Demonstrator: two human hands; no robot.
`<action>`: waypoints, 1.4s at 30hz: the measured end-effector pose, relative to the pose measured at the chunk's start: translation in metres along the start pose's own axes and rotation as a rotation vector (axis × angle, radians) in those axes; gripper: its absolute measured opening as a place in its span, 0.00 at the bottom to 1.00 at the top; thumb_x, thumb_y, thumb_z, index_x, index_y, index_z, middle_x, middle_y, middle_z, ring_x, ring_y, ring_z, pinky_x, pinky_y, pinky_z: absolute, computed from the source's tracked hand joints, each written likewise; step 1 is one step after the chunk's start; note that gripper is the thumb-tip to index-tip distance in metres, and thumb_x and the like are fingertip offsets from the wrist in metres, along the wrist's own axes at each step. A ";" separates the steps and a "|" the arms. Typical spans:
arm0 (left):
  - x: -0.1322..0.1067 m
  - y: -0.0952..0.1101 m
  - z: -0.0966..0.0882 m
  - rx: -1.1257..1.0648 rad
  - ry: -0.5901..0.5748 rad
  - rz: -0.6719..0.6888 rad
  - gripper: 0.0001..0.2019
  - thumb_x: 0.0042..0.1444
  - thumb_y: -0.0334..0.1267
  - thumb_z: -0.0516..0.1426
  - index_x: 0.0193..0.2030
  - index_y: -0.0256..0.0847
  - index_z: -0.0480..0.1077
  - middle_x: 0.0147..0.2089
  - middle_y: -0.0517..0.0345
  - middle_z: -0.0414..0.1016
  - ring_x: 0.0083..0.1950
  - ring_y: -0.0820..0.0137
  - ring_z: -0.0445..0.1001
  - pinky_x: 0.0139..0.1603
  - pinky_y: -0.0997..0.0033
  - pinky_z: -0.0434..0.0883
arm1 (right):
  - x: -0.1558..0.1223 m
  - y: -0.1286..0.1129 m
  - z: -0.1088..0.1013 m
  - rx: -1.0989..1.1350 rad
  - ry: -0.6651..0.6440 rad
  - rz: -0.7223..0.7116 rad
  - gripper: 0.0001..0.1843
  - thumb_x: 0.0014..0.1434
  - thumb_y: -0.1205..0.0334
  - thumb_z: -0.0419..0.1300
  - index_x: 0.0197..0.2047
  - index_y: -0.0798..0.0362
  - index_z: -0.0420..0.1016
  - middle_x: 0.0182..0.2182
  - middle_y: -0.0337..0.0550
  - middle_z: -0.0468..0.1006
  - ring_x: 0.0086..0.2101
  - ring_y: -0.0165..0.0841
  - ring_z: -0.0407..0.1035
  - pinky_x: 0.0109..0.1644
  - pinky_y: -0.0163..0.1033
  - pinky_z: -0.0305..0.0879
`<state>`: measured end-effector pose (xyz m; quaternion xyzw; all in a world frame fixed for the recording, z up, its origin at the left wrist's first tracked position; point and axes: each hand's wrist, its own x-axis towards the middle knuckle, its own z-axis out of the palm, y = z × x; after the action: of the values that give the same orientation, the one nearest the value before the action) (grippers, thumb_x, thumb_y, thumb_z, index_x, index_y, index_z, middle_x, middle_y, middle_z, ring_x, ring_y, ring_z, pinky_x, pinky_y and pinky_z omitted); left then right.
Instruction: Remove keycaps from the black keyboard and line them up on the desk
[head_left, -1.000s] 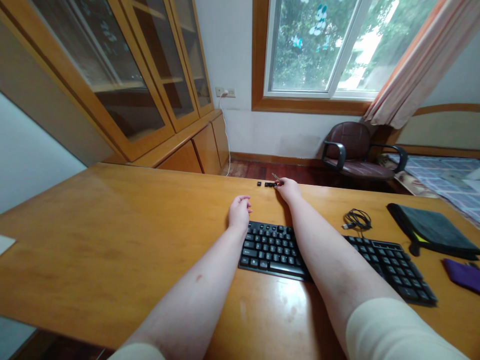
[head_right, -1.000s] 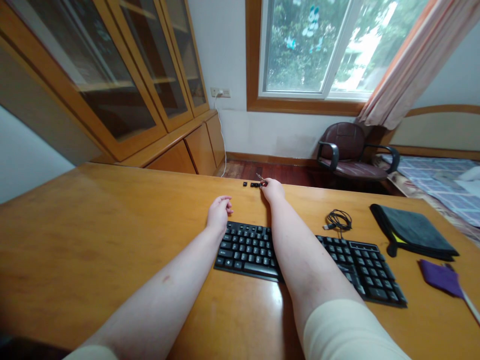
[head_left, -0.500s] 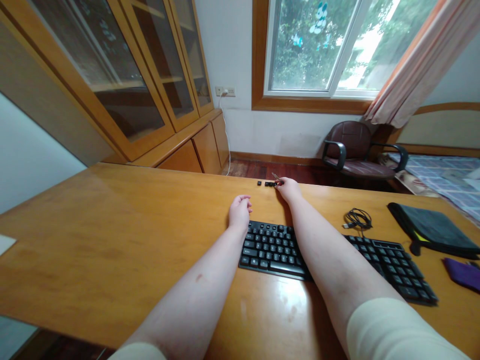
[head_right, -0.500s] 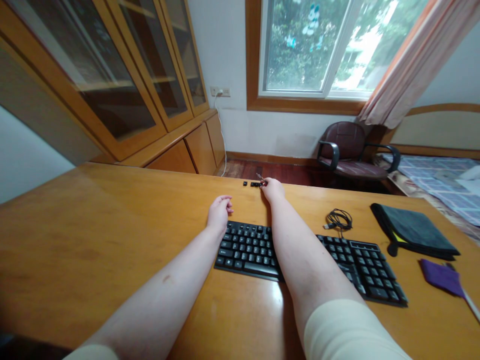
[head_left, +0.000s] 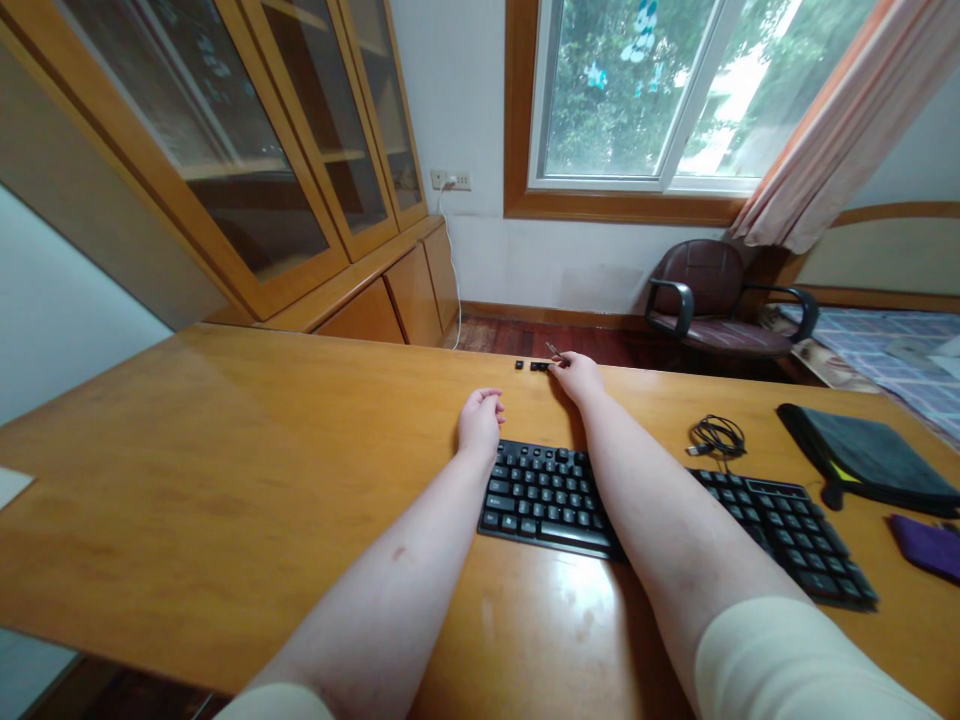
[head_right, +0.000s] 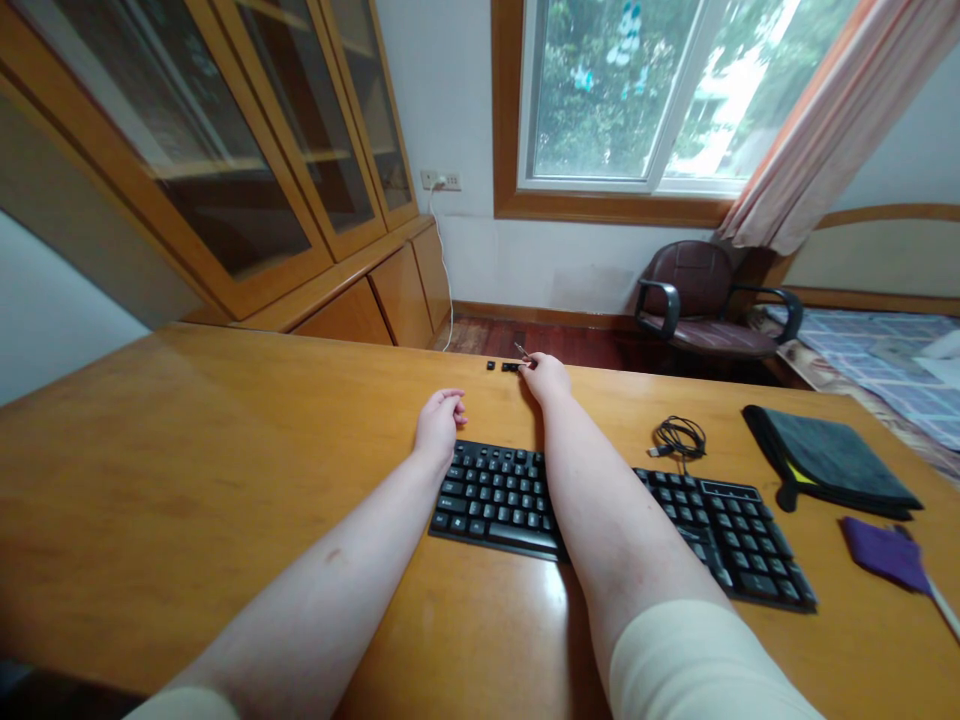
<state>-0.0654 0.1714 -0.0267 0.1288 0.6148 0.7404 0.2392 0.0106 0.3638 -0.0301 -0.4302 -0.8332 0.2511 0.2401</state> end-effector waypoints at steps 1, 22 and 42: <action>0.000 0.000 0.000 0.000 0.000 -0.001 0.06 0.46 0.34 0.51 0.31 0.38 0.67 0.22 0.65 0.63 0.19 0.79 0.60 0.22 0.79 0.61 | -0.001 -0.001 -0.001 0.009 0.022 -0.001 0.13 0.52 0.55 0.57 0.39 0.51 0.76 0.36 0.44 0.77 0.36 0.35 0.68 0.41 0.38 0.62; -0.001 0.002 0.001 0.003 0.007 -0.015 0.06 0.46 0.32 0.51 0.31 0.38 0.67 0.22 0.65 0.63 0.19 0.80 0.59 0.22 0.80 0.60 | -0.024 -0.030 -0.010 -0.248 -0.415 -0.174 0.29 0.52 0.47 0.59 0.57 0.46 0.67 0.50 0.46 0.74 0.47 0.40 0.69 0.48 0.37 0.62; 0.000 0.001 0.001 -0.002 0.008 -0.014 0.06 0.46 0.32 0.51 0.31 0.38 0.68 0.22 0.65 0.63 0.19 0.79 0.60 0.22 0.80 0.61 | -0.017 -0.024 -0.015 -0.167 -0.190 -0.029 0.16 0.55 0.56 0.54 0.45 0.49 0.76 0.38 0.46 0.79 0.37 0.36 0.71 0.39 0.35 0.63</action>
<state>-0.0652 0.1719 -0.0254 0.1212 0.6158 0.7400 0.2418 0.0143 0.3411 -0.0067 -0.4109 -0.8764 0.2168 0.1270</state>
